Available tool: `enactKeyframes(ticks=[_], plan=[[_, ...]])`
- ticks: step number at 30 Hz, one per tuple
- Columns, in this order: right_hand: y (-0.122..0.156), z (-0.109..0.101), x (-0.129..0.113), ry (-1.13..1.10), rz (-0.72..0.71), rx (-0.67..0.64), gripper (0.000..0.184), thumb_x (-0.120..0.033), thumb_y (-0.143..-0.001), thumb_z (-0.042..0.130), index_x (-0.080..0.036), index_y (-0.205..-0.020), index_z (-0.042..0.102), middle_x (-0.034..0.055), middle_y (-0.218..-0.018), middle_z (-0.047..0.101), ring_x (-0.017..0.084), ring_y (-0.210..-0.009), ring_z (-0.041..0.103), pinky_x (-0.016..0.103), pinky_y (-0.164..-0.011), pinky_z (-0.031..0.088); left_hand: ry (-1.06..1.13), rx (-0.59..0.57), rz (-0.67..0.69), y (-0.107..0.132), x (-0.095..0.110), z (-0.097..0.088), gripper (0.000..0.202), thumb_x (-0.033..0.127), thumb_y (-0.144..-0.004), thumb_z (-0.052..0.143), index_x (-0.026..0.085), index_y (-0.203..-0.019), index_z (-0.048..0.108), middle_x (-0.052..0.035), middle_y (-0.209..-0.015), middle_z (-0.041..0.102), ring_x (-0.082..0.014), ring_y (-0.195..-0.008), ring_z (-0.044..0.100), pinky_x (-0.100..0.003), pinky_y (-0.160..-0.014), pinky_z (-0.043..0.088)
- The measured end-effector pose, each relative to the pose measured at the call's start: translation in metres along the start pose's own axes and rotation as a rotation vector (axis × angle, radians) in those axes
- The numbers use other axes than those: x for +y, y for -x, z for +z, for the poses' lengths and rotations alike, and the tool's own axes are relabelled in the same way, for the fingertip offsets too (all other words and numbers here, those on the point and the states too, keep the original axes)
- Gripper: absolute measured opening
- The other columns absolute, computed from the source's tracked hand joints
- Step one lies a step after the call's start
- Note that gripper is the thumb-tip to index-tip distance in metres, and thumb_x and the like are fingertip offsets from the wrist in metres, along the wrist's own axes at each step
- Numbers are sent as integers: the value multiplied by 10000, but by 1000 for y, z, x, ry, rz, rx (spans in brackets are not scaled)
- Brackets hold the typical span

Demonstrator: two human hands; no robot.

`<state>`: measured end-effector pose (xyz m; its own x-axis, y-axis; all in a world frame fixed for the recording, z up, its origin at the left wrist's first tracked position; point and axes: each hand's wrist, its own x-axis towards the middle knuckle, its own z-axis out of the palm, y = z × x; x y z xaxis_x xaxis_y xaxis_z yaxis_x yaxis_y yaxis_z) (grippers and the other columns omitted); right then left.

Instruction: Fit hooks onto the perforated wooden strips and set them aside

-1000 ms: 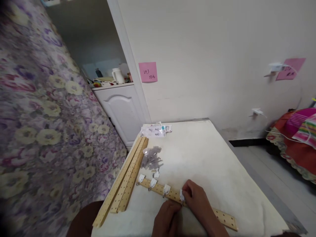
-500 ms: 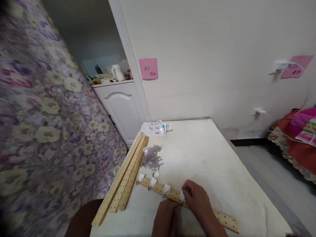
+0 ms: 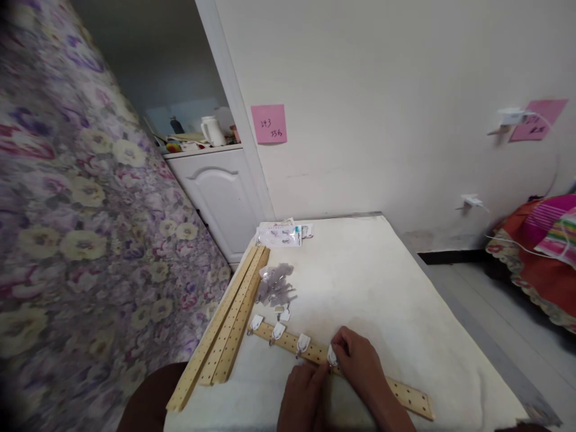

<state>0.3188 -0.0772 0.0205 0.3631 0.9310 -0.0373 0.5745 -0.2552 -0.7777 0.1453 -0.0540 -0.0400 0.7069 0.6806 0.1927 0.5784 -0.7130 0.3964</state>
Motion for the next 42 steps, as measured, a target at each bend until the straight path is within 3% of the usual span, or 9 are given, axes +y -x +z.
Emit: enactKeyframes(ticks=[10, 23, 36, 42], plan=[[0, 0, 0, 5, 12, -4, 132, -277, -778, 471, -217, -705, 564, -12, -667, 642, 166, -666, 587, 254, -623, 374, 1, 6, -41, 0, 7, -7, 604, 39, -748, 476, 223, -1322, 501, -103, -1034, 612, -257, -931, 507, -388, -829, 406], [3, -1, -2, -8, -14, 6, 136, -269, -785, 471, -214, -693, 555, -10, -660, 638, 166, -657, 584, 256, -616, 372, 36, 76, 23, 2, 1, 4, 632, 29, -704, 466, 199, -1312, 499, -113, -1037, 596, -259, -918, 500, -401, -812, 402], [2, 0, 1, 2, -20, 3, 136, -272, -788, 470, -215, -701, 557, -8, -666, 644, 166, -663, 581, 252, -615, 371, -39, 58, 18, 0, 1, 4, 669, 11, -657, 477, 210, -1294, 509, -101, -1010, 597, -256, -909, 492, -392, -807, 395], [1, 0, 3, -4, -10, -5, 135, -276, -782, 479, -214, -697, 564, -12, -657, 645, 163, -653, 581, 250, -606, 369, -65, 54, 6, -1, 1, 6, 585, 45, -725, 477, 201, -1286, 523, -108, -994, 607, -256, -888, 508, -389, -776, 403]])
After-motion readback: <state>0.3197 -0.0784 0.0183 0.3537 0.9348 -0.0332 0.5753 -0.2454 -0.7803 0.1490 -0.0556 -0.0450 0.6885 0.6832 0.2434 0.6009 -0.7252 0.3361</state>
